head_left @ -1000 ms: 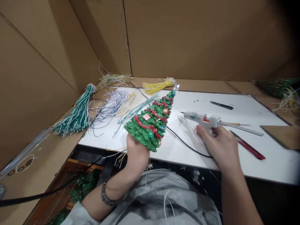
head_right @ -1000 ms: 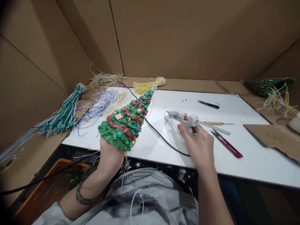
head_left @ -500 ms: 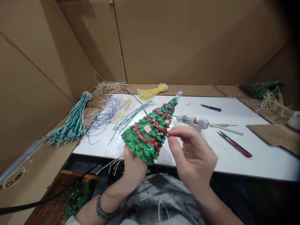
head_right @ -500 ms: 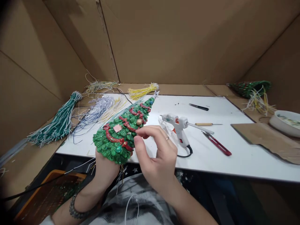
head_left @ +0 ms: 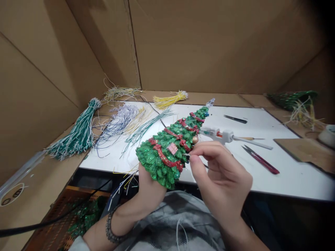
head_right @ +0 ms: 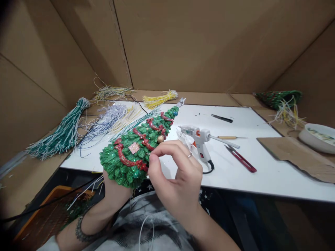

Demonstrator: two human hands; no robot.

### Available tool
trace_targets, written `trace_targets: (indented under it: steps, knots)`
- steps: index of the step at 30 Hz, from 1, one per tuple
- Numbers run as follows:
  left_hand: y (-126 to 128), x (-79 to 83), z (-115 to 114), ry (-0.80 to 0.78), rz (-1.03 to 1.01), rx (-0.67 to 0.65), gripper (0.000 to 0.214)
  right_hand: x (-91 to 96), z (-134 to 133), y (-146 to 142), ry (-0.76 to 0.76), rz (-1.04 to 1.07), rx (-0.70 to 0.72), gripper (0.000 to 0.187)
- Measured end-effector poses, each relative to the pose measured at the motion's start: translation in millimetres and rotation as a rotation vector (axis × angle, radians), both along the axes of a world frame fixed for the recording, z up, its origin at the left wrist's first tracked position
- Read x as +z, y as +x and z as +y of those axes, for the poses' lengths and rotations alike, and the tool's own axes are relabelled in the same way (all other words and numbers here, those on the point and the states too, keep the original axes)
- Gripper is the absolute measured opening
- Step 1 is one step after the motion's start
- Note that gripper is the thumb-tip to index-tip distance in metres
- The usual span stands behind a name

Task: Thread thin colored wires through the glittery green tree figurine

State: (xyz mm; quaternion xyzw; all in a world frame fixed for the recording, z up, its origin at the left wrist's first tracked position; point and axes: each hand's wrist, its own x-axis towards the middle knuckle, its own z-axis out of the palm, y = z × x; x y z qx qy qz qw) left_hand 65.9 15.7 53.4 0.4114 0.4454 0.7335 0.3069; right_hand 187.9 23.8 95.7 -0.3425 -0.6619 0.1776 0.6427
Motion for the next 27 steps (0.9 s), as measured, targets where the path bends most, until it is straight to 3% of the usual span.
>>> trace_targets:
  steps: [3,9,16,21,27]
  knots:
    - [-3,-2.6,0,0.016,0.029,-0.041,0.041,2.6,0,0,0.017,-0.026,-0.016,0.020]
    - [-3,12.1,2,0.096,0.074,-0.180,0.029,3.9,-4,2,0.022,-0.057,-0.022,0.020]
    - [-5,-3.2,0,0.056,0.100,-0.104,0.027,5.1,-5,0,-0.023,-0.035,-0.023,0.020]
    - [-5,-1.2,1,0.013,0.086,-0.047,0.036,6.4,-5,1,-0.025,-0.081,-0.057,0.021]
    - [-5,-1.6,2,-0.053,0.088,-0.076,0.042,6.8,-5,5,0.013,-0.157,-0.080,0.020]
